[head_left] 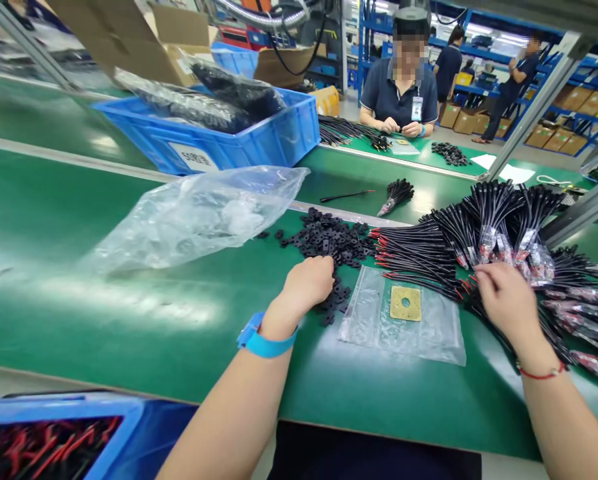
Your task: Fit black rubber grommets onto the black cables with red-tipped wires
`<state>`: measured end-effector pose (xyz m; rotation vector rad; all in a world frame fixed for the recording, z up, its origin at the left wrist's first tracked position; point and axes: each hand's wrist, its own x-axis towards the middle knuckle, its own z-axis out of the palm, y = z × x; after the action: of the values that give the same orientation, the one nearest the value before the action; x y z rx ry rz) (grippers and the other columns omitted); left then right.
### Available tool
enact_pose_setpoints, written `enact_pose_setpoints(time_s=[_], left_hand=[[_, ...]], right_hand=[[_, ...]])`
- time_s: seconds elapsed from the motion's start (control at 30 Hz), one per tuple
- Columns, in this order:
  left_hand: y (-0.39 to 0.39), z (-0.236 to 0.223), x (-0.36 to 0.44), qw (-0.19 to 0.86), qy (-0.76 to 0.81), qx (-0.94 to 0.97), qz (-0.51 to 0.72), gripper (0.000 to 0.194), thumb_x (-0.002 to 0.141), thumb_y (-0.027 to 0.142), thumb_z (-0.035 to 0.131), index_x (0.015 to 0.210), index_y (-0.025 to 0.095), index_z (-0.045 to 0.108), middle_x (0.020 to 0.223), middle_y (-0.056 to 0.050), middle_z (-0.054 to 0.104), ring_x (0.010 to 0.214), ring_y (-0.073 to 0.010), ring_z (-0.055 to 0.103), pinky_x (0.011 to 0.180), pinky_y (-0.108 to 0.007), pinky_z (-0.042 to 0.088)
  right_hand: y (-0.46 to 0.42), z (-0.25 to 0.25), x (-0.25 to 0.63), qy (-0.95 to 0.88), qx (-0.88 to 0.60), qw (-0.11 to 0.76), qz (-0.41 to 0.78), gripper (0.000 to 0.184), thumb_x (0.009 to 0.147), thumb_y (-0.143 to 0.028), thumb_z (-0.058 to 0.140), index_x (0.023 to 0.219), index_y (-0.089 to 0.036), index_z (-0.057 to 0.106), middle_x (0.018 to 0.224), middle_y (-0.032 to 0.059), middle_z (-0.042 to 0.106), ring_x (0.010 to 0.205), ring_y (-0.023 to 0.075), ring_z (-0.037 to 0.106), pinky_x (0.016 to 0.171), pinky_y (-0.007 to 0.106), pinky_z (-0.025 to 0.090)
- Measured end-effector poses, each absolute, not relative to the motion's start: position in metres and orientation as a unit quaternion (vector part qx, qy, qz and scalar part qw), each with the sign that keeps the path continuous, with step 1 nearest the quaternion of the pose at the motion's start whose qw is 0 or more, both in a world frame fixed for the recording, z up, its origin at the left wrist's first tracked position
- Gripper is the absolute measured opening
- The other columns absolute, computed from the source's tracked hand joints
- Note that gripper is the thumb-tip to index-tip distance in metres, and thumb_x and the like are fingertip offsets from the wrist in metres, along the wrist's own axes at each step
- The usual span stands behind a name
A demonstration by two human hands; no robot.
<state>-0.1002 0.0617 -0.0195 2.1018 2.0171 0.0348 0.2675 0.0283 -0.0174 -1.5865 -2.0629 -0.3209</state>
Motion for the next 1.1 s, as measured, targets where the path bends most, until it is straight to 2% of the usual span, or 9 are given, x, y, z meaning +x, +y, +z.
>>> enact_pose_setpoints(time_s=[0.17, 0.27, 0.4, 0.53, 0.63, 0.73, 0.83, 0.97, 1.1], left_hand=[[0.066, -0.015, -0.105, 0.146, 0.68, 0.711, 0.106, 0.008, 0.078, 0.017, 0.055, 0.086, 0.017, 0.059, 0.09, -0.01, 0.066, 0.087, -0.0254, 0.061, 0.074, -0.034, 0.045], [0.069, -0.012, -0.105, 0.182, 0.658, 0.707, 0.185, 0.01, 0.081, 0.018, 0.051, 0.09, 0.018, 0.056, 0.09, -0.007, 0.065, 0.082, -0.0201, 0.061, 0.073, -0.03, 0.046], [0.069, -0.018, -0.093, 0.242, 0.609, 0.707, 0.267, 0.017, 0.08, 0.014, 0.05, 0.096, 0.016, 0.055, 0.088, -0.003, 0.063, 0.074, -0.0141, 0.059, 0.069, -0.026, 0.047], [0.066, -0.027, -0.075, 0.289, 0.556, 0.716, 0.308, 0.026, 0.075, 0.011, 0.055, 0.1, 0.015, 0.057, 0.088, -0.002, 0.061, 0.074, -0.0124, 0.058, 0.07, -0.025, 0.049], [0.062, -0.03, -0.063, 0.314, 0.533, 0.718, 0.319, 0.018, 0.075, 0.012, 0.055, 0.091, 0.016, 0.063, 0.082, -0.002, 0.061, 0.073, -0.0139, 0.057, 0.069, -0.026, 0.048], [0.058, -0.029, -0.056, 0.348, 0.515, 0.708, 0.336, 0.017, 0.076, 0.014, 0.054, 0.088, 0.017, 0.067, 0.084, -0.003, 0.064, 0.074, -0.0155, 0.059, 0.071, -0.029, 0.048], [0.055, -0.029, -0.05, 0.411, 0.491, 0.684, 0.351, 0.017, 0.077, 0.017, 0.054, 0.088, 0.017, 0.067, 0.083, -0.003, 0.066, 0.075, -0.0167, 0.06, 0.071, -0.03, 0.048], [0.047, -0.028, -0.039, 0.496, 0.443, 0.629, 0.403, 0.012, 0.078, 0.018, 0.052, 0.086, 0.016, 0.061, 0.073, -0.001, 0.063, 0.069, -0.0149, 0.06, 0.068, -0.029, 0.049], [0.038, -0.025, -0.029, 0.534, 0.414, 0.596, 0.434, 0.013, 0.079, 0.021, 0.054, 0.089, 0.015, 0.058, 0.067, 0.001, 0.057, 0.063, -0.0125, 0.057, 0.064, -0.028, 0.049]], right_hand=[[0.061, -0.024, 0.189, -0.825, -0.552, 0.107, -0.06, 0.027, 0.091, -0.026, 0.043, 0.112, -0.016, 0.058, 0.109, 0.0112, 0.059, 0.1, 0.0236, 0.053, 0.089, 0.035, 0.041], [0.081, -0.032, 0.17, -0.819, -0.565, 0.085, -0.056, 0.022, 0.089, -0.022, 0.046, 0.105, -0.014, 0.06, 0.102, 0.0124, 0.059, 0.099, 0.0253, 0.051, 0.086, 0.035, 0.04], [0.094, -0.038, 0.163, -0.819, -0.566, 0.09, -0.036, 0.017, 0.086, -0.014, 0.045, 0.091, -0.013, 0.061, 0.092, 0.0124, 0.058, 0.091, 0.0234, 0.053, 0.081, 0.033, 0.041], [0.09, -0.031, 0.166, -0.821, -0.558, 0.123, 0.006, 0.016, 0.084, -0.014, 0.044, 0.089, -0.014, 0.059, 0.09, 0.0098, 0.057, 0.085, 0.02, 0.054, 0.078, 0.031, 0.044], [0.072, -0.018, 0.172, -0.825, -0.543, 0.152, 0.047, 0.026, 0.083, -0.013, 0.04, 0.105, -0.015, 0.055, 0.091, 0.006, 0.057, 0.083, 0.0164, 0.056, 0.077, 0.029, 0.047], [0.044, -0.006, 0.179, -0.845, -0.486, 0.194, 0.115, 0.044, 0.081, -0.009, 0.037, 0.123, -0.019, 0.048, 0.102, 0.0052, 0.057, 0.091, 0.0156, 0.057, 0.083, 0.031, 0.048], [0.017, -0.003, 0.187, -0.859, -0.445, 0.192, 0.168, 0.052, 0.082, -0.007, 0.036, 0.129, -0.025, 0.048, 0.103, 0.0041, 0.056, 0.096, 0.0157, 0.057, 0.086, 0.032, 0.048], [0.0, -0.019, 0.2, -0.857, -0.493, 0.113, 0.098, 0.039, 0.091, -0.014, 0.037, 0.122, -0.025, 0.057, 0.091, 0.0036, 0.058, 0.083, 0.0151, 0.06, 0.073, 0.026, 0.049], [-0.006, -0.032, 0.202, -0.862, -0.507, 0.009, -0.027, 0.04, 0.088, -0.009, 0.042, 0.121, -0.023, 0.059, 0.086, 0.0048, 0.06, 0.07, 0.0155, 0.059, 0.057, 0.024, 0.044]])
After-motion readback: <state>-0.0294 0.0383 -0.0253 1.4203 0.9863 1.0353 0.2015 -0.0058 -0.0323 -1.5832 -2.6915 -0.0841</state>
